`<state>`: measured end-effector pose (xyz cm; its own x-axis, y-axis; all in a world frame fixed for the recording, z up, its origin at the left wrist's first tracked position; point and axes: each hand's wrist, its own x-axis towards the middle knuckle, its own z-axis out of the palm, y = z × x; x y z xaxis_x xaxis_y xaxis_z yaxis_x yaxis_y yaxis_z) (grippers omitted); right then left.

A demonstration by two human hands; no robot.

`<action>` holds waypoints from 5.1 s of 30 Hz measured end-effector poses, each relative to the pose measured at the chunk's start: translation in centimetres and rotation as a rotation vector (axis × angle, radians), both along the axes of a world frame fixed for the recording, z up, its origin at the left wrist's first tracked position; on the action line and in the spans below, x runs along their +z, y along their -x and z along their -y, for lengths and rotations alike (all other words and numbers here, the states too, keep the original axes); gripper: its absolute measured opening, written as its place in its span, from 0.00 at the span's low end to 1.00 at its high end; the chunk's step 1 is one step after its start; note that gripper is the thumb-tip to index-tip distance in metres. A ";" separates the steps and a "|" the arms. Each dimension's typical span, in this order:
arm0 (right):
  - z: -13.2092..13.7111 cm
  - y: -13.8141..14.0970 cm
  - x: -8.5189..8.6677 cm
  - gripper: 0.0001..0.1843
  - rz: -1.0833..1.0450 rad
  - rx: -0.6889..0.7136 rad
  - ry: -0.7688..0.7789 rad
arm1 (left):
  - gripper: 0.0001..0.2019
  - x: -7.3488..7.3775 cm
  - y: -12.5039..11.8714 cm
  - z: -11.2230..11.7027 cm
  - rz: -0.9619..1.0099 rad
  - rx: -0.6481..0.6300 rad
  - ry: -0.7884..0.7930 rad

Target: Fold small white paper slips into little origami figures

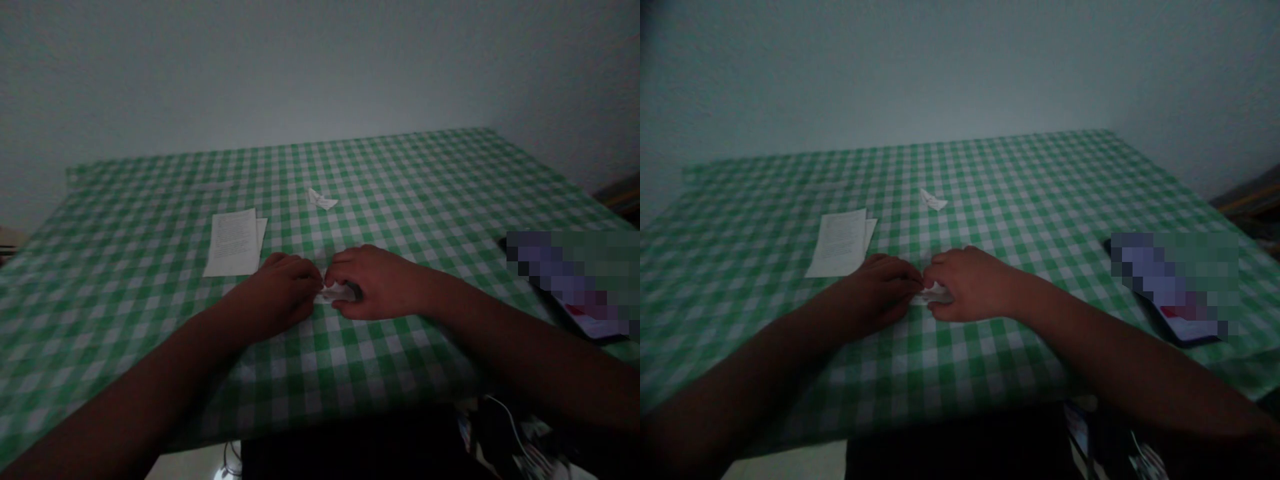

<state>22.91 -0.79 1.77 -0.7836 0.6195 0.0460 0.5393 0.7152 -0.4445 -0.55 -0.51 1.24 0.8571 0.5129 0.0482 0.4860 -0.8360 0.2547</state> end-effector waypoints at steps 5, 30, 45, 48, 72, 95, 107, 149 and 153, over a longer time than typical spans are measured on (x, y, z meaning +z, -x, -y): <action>-0.2 0.1 -0.4 0.08 0.026 0.021 -0.011 | 0.09 -0.1 -0.2 0.1 0.015 0.053 0.016; 0.2 0.5 -0.2 0.10 -0.036 -0.076 0.008 | 0.11 0.4 -0.5 0.6 0.033 0.158 0.078; 0.1 0.4 -0.1 0.16 0.092 -0.094 -0.053 | 0.08 0.2 -0.7 0.5 0.061 0.167 0.116; 0.0 0.1 0.0 0.14 0.110 -0.063 -0.027 | 0.08 0.3 -0.4 0.5 0.052 0.151 0.106; -0.2 0.3 -0.5 0.11 0.085 -0.073 -0.054 | 0.09 -1.0 -0.8 0.1 0.059 0.173 0.017; -0.5 1.4 -2.4 0.11 0.092 -0.270 -0.223 | 0.03 -2.0 -1.4 -0.5 0.129 0.263 -0.020; -0.3 1.9 -2.6 0.18 0.063 -0.399 -0.239 | 0.11 -1.6 -0.8 -0.6 0.137 0.248 -0.043; -1.4 -0.4 -0.5 0.16 0.269 -0.547 -0.269 | 0.17 -0.7 -0.2 -0.3 0.010 0.312 -0.012; -0.9 0.2 -1.0 0.12 0.137 -0.477 -0.235 | 0.15 -1.3 -0.5 0.0 0.057 0.284 -0.005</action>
